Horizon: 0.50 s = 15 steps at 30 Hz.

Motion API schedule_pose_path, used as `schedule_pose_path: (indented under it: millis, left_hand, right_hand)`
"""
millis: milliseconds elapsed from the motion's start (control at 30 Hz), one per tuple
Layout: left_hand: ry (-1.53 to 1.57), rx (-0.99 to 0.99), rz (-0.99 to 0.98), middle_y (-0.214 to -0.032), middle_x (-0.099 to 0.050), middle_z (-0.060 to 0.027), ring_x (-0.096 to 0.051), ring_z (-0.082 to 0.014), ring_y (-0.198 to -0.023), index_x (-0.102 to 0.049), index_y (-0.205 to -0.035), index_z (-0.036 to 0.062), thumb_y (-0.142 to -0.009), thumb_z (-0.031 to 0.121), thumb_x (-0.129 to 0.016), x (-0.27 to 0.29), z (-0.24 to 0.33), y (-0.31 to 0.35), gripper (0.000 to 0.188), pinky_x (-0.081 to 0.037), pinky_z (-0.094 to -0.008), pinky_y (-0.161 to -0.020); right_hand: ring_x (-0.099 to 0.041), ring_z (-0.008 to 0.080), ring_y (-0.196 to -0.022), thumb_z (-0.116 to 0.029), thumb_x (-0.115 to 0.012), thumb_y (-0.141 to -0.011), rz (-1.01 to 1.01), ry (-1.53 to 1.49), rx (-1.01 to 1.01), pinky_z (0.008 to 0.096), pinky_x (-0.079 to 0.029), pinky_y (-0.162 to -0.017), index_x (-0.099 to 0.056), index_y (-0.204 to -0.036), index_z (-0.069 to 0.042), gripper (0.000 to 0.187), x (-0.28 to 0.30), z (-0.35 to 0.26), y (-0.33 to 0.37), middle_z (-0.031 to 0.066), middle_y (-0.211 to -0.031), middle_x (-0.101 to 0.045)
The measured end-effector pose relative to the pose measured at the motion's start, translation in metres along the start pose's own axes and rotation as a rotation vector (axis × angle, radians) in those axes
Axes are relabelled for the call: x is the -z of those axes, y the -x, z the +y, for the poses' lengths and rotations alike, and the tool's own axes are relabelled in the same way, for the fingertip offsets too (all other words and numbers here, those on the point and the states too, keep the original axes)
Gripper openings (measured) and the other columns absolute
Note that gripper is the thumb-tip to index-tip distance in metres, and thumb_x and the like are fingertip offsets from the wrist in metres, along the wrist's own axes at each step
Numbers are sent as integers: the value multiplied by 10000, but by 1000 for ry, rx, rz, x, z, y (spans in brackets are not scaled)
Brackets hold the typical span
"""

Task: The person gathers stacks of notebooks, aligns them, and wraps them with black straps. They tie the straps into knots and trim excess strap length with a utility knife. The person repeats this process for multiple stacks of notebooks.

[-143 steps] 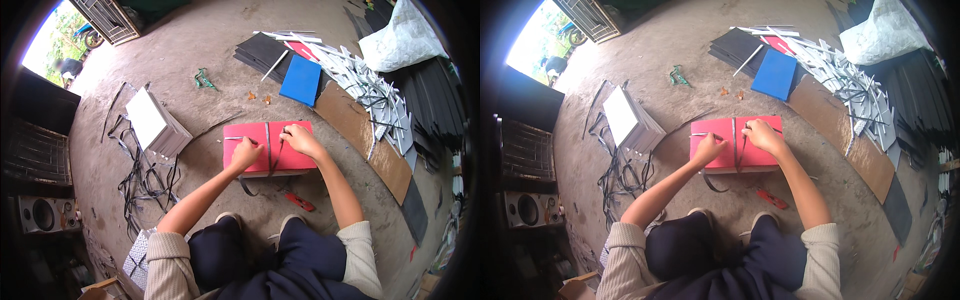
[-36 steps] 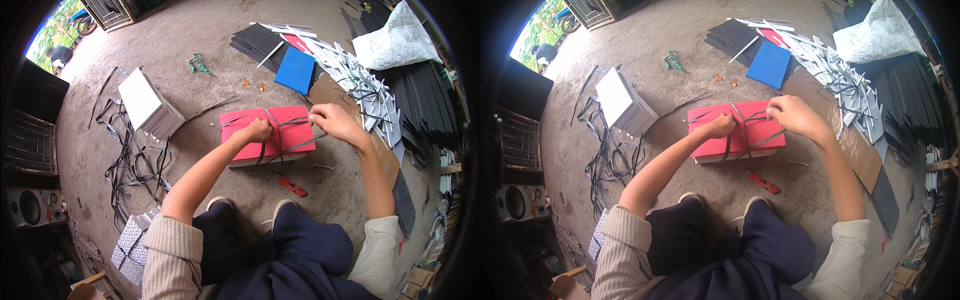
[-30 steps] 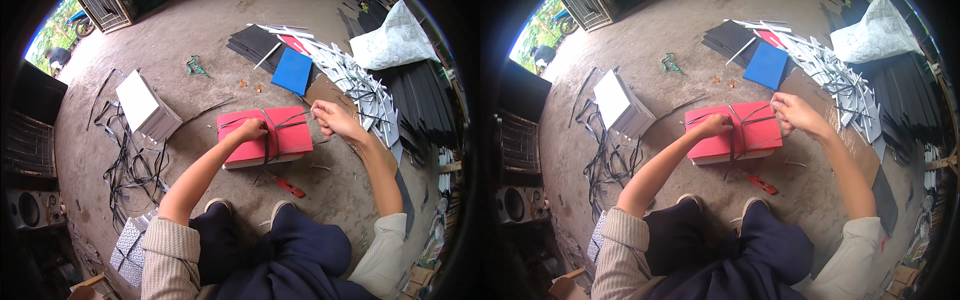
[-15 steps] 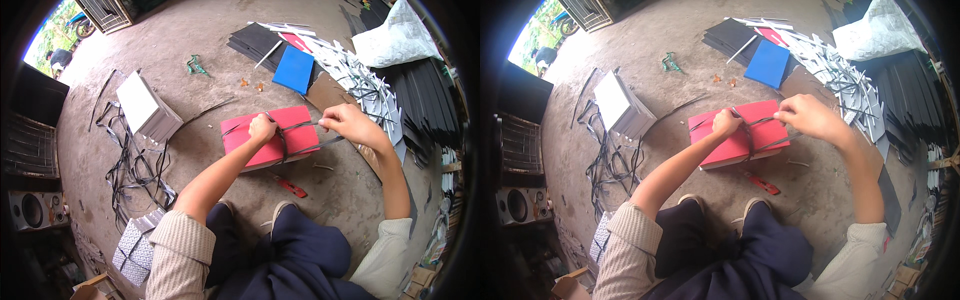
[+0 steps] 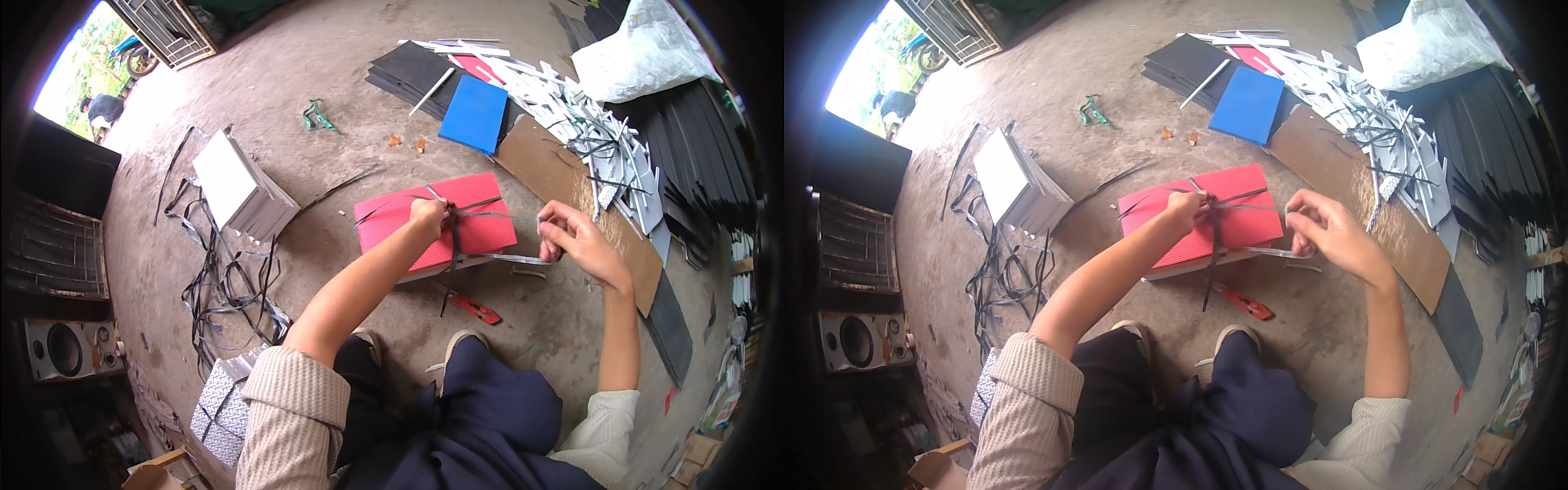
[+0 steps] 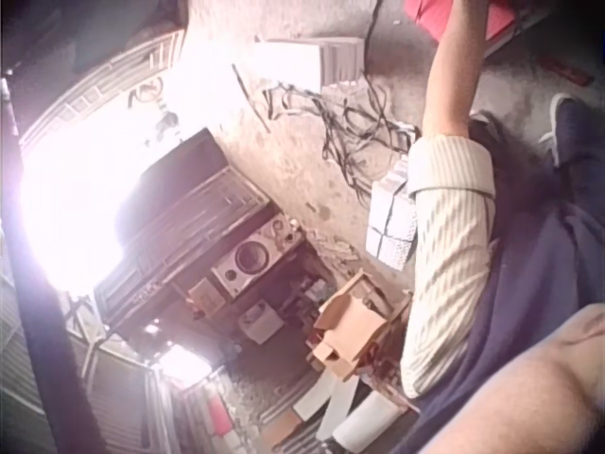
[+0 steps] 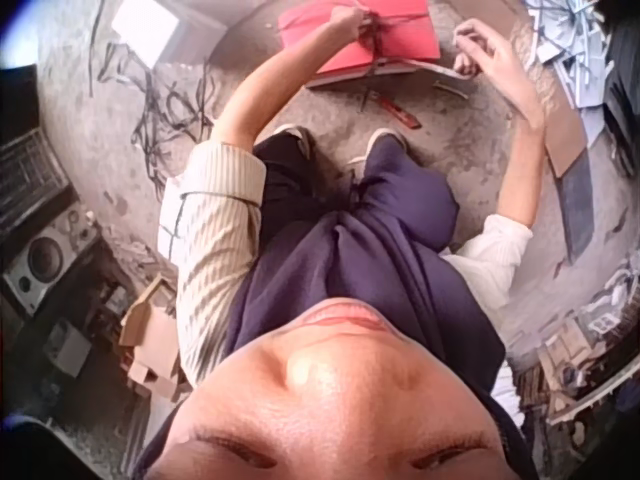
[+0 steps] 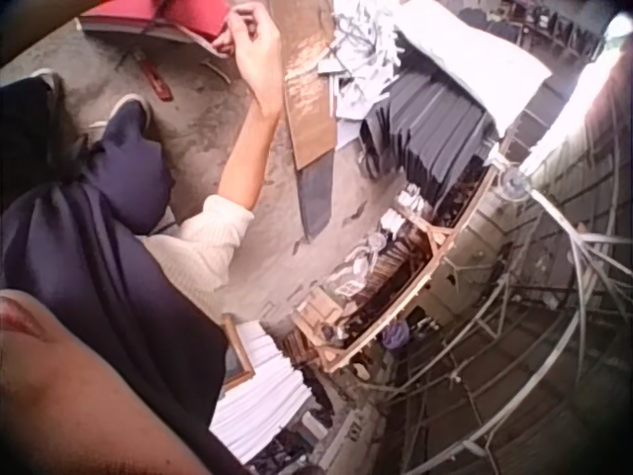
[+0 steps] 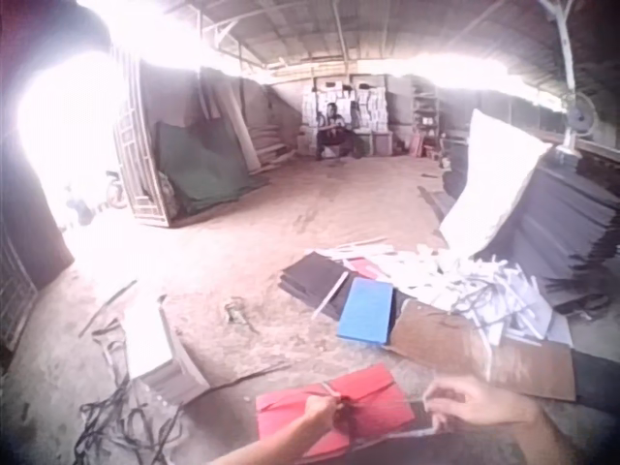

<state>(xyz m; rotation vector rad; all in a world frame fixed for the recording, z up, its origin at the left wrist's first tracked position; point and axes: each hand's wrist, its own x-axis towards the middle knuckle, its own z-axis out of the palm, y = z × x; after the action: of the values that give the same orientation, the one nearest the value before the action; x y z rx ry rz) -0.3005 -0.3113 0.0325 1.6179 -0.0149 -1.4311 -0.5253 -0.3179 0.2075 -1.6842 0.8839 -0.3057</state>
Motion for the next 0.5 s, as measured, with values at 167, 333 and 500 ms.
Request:
schedule_pose_path:
  millis: [167, 333, 500]
  left_hand:
    - [69, 26, 35, -640, -561, -25, -424, -82, -458, -526, -680, 66, -805, 168, -589, -6, 9, 22, 173, -342, -231, -412]
    - [-4, -43, -57, -603, -507, -30, -458, -106, -487, -507, -651, 64, -761, 191, -656, 3, 10, 6, 224, -349, -250, -415]
    - [-76, -74, -81, -617, -521, -34, -493, -123, -520, -545, -694, 41, -758, 192, -663, -3, -1, -6, 202, -370, -257, -429]
  right_hand:
    - [-407, 65, -463, -208, -455, -905, 8, -355, -174, 211, -365, -461, -458, -975, -74, 151, 19, 24, 3, -41, -544, -379]
    - [-470, 158, -478, -199, -505, -858, 112, 319, -127, 294, -399, -498, -524, -914, -32, 177, 17, 24, -14, 60, -548, -463]
    - [-561, 313, -639, -192, -529, -816, 171, 840, -26, 370, -413, -620, -567, -820, 14, 209, 36, -5, -19, 189, -694, -566]
